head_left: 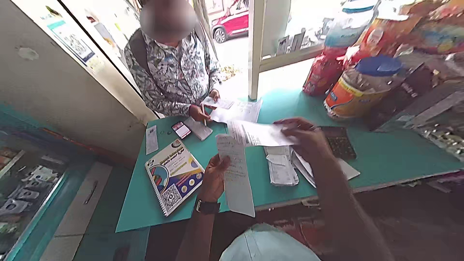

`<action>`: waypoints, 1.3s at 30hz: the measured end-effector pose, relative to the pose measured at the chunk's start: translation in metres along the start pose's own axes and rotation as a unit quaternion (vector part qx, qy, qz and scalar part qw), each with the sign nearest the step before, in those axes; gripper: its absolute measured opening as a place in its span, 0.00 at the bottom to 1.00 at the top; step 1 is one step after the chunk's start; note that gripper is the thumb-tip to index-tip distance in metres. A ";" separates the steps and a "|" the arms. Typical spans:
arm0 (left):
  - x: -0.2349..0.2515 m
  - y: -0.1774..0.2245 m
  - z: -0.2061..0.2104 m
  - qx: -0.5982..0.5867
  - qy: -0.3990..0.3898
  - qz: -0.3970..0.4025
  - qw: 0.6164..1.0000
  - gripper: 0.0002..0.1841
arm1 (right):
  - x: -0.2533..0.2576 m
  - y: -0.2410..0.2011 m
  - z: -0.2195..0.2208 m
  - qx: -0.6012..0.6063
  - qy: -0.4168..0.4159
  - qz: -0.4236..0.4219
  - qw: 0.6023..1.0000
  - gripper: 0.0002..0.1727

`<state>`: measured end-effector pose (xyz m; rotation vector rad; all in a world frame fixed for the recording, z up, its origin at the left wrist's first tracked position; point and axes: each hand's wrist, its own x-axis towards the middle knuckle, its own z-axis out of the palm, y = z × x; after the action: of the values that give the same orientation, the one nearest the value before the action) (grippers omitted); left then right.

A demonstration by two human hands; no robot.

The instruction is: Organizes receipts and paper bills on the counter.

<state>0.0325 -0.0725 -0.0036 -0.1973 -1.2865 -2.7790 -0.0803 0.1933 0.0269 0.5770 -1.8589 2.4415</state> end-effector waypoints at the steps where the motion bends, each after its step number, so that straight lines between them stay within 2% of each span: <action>1: -0.001 0.001 0.007 -0.012 0.017 0.014 1.000 0.16 | 0.000 0.013 0.009 0.025 -0.025 0.027 0.999 0.13; 4: 0.000 0.004 0.024 -0.005 0.027 0.039 0.999 0.08 | -0.025 0.043 0.050 0.086 -0.112 0.110 0.984 0.12; 6: 0.001 0.003 0.025 0.013 0.028 0.038 0.999 0.09 | -0.049 0.051 0.075 0.163 -0.157 0.178 0.958 0.16; 8: 0.003 0.002 0.022 0.028 0.027 0.029 0.999 0.09 | -0.063 0.056 0.084 0.200 -0.200 0.206 0.937 0.17; 11: 0.001 -0.002 0.020 0.066 0.052 0.044 0.996 0.09 | -0.067 0.050 0.072 0.103 -0.206 0.154 0.961 0.15; 13: -0.003 -0.007 0.019 0.098 0.068 0.075 0.990 0.10 | -0.059 0.045 0.055 -0.025 -0.144 0.060 0.987 0.10; 14: -0.006 -0.010 0.020 0.126 0.074 0.094 0.985 0.10 | -0.053 0.041 0.047 -0.086 -0.098 0.011 0.991 0.12; 17: -0.010 -0.020 0.024 0.210 0.072 0.143 0.965 0.11 | -0.041 0.012 0.042 -0.177 -0.012 -0.140 0.974 0.17; 20: -0.009 -0.029 0.028 0.259 0.062 0.173 0.948 0.11 | -0.043 -0.010 0.058 -0.285 -0.017 -0.216 0.934 0.20; 23: -0.007 -0.031 0.025 0.298 0.036 0.221 0.928 0.10 | -0.045 -0.007 0.076 -0.319 -0.016 -0.241 0.917 0.19; 28: 0.000 -0.028 0.018 0.372 0.014 0.268 0.889 0.10 | -0.052 -0.003 0.082 -0.307 -0.016 -0.223 0.925 0.15; 39: -0.005 -0.021 0.013 0.381 0.030 0.228 0.895 0.10 | -0.056 0.002 0.095 -0.342 -0.012 -0.221 0.913 0.13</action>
<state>0.0356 -0.0485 -0.0119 -0.3012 -1.8919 -1.7311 -0.0025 0.1157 0.0291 0.8388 -2.1111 1.3880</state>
